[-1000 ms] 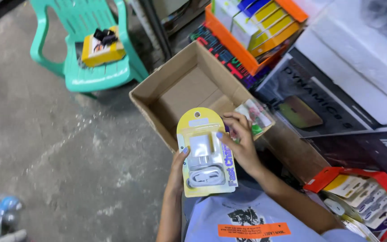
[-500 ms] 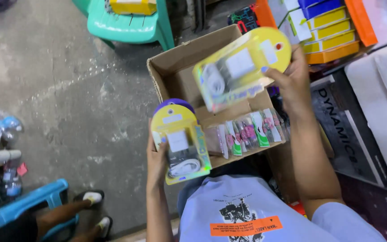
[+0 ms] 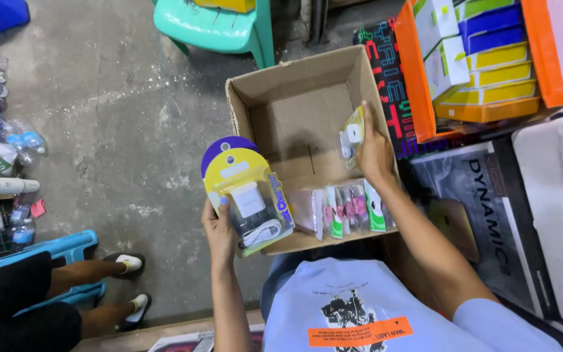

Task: Sorting various electronic accessories and household items from shelves and trays into a cardboard box.

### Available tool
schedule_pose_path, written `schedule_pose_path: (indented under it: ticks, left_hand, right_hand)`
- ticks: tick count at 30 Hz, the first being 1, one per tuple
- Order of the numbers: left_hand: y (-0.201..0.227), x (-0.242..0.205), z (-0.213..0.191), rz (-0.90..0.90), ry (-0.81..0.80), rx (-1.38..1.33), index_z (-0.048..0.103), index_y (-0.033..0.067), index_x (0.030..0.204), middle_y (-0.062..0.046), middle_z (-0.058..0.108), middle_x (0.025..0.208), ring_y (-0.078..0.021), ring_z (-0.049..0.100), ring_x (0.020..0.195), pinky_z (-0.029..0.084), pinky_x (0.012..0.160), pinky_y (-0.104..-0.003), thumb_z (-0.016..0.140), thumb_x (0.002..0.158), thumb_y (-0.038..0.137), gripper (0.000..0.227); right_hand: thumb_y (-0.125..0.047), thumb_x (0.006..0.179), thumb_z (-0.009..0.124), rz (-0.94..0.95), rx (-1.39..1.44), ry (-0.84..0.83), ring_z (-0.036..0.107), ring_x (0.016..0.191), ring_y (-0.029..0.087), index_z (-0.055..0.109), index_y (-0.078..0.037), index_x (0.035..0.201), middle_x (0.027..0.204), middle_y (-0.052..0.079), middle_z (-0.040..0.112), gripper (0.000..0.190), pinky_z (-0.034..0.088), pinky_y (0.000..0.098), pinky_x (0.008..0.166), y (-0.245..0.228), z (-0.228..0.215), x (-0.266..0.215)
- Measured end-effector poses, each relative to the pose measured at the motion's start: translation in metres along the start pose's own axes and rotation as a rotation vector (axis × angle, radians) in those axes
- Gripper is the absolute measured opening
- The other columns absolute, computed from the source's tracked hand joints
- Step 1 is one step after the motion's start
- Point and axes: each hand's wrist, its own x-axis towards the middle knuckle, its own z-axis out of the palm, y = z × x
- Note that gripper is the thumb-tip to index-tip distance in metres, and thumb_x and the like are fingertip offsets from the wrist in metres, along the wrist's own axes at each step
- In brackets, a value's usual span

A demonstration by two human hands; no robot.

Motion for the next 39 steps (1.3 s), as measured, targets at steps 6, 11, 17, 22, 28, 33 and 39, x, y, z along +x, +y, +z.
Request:
schedule_pose_path:
  ticks: [6,11,17,22,28,33,39]
  left_hand:
    - [-0.014,0.018,0.018,0.050,-0.068,0.049,0.066,-0.0049,0.124,-0.006,0.072,0.110,-0.0096,0.063,0.098,0.052,0.086,-0.027,0.062,0.105,0.025,0.035]
    - [-0.012,0.023,0.026,0.018,-0.095,0.055,0.067,-0.0050,0.124,-0.005,0.073,0.109,-0.0092,0.063,0.095,0.052,0.083,-0.027,0.063,0.103,0.025,0.037]
    - [-0.006,0.036,0.030,0.024,-0.149,0.113,0.069,-0.0056,0.120,-0.006,0.074,0.104,-0.0092,0.064,0.091,0.053,0.080,-0.027,0.063,0.102,0.022,0.034]
    - [-0.008,0.047,0.028,-0.004,-0.300,0.172,0.071,-0.0060,0.116,-0.005,0.074,0.101,-0.0091,0.062,0.091,0.052,0.079,-0.026,0.063,0.103,0.021,0.031]
    - [0.030,0.061,0.052,-0.018,-0.595,0.222,0.071,-0.0041,0.117,0.000,0.072,0.109,-0.0081,0.063,0.098,0.052,0.086,-0.025,0.065,0.100,0.021,0.031]
    - [0.026,0.073,0.073,-0.205,-0.769,0.216,0.071,-0.0018,0.120,-0.001,0.073,0.107,-0.0092,0.063,0.096,0.053,0.086,-0.027,0.066,0.099,0.022,0.032]
    - [0.035,0.081,0.085,0.162,-0.761,0.157,0.074,-0.0043,0.114,-0.007,0.065,0.121,-0.0169,0.059,0.115,0.047,0.099,-0.032,0.067,0.097,0.013,0.025]
  right_hand:
    - [0.003,0.079,0.065,-0.062,-0.027,0.024,0.069,0.090,0.049,0.049,-0.013,0.142,0.104,0.027,0.068,0.067,0.056,0.0572,0.074,0.022,-0.001,-0.007]
    - [0.000,0.079,0.066,-0.008,-0.121,-0.106,0.071,0.092,0.045,0.058,-0.014,0.132,0.105,0.025,0.069,0.055,0.057,0.0548,0.075,0.022,-0.012,-0.014]
    - [-0.005,0.082,0.064,0.063,-0.244,-0.181,0.073,0.093,0.040,0.073,-0.023,0.117,0.096,0.021,0.074,0.041,0.058,0.0515,0.077,0.019,-0.049,0.000]
    - [-0.008,0.085,0.064,0.008,-0.315,-0.171,0.074,0.094,0.039,0.078,-0.018,0.105,0.095,0.020,0.075,0.026,0.058,0.0515,0.078,0.018,-0.049,0.009]
    - [-0.035,0.094,0.068,-0.239,0.716,-0.143,0.075,0.100,0.025,0.068,-0.012,0.124,0.105,0.014,0.076,0.037,0.060,0.0388,0.085,-0.026,-0.051,0.010]
    - [-0.030,0.098,0.056,0.001,1.401,-0.792,0.072,0.103,0.011,0.060,-0.013,0.136,0.116,0.001,0.075,0.042,0.059,0.0313,0.089,-0.049,-0.056,0.001]
    - [-0.018,0.102,0.061,0.024,1.394,-0.521,0.069,0.094,0.012,0.065,0.001,0.134,0.109,0.006,0.075,0.037,0.057,0.0282,0.081,-0.015,-0.022,0.010]
